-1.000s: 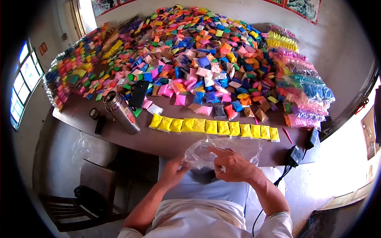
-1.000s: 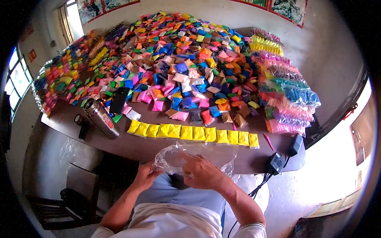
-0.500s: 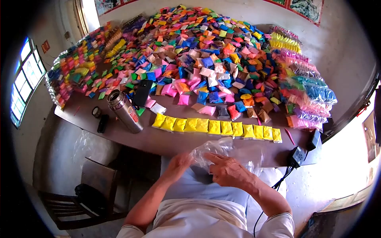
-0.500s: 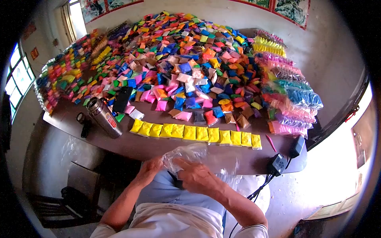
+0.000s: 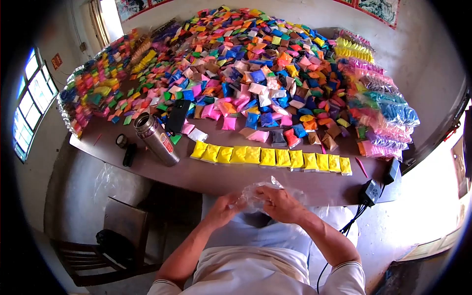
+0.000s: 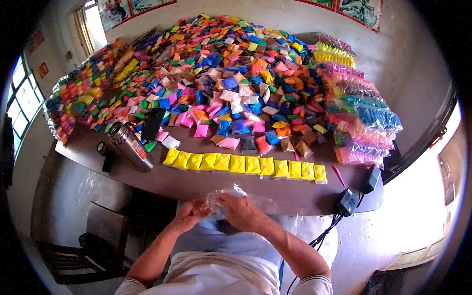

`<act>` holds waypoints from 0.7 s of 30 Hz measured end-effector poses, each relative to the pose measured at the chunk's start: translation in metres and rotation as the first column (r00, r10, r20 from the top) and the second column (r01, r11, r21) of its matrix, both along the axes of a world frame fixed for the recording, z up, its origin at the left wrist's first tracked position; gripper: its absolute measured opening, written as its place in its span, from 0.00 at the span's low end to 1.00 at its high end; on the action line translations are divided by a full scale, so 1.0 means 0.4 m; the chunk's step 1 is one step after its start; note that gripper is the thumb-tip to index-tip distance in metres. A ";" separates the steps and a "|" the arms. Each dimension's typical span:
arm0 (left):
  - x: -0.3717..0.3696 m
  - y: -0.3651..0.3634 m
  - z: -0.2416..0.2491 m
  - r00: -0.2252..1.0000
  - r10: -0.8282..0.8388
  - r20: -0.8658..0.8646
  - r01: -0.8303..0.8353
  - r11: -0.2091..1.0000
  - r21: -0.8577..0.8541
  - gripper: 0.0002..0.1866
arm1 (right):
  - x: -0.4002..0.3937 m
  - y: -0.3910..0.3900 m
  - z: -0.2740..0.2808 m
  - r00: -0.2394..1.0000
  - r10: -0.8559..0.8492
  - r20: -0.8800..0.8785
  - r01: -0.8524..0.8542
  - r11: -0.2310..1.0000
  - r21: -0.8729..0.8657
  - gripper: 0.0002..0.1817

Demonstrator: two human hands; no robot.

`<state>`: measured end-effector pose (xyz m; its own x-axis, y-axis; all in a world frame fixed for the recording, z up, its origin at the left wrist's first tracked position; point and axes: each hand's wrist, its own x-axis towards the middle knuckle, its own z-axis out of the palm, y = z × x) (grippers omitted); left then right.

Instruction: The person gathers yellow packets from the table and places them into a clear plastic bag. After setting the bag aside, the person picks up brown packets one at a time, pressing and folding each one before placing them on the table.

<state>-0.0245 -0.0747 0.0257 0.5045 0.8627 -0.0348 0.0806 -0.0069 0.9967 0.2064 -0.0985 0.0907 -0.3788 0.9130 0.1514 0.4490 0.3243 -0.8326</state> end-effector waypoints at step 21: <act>0.051 0.029 0.035 0.988 0.152 0.022 -0.153 0.986 0.072 0.18 | -0.031 0.050 0.009 0.974 0.156 -0.165 -0.195 0.948 -0.253 0.24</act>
<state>-0.0039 -0.0632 0.0396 0.3671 0.9294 0.0384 0.0702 -0.0688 0.9952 0.1940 -0.0784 0.0942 -0.5292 0.8482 -0.0238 0.2769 0.1461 -0.9497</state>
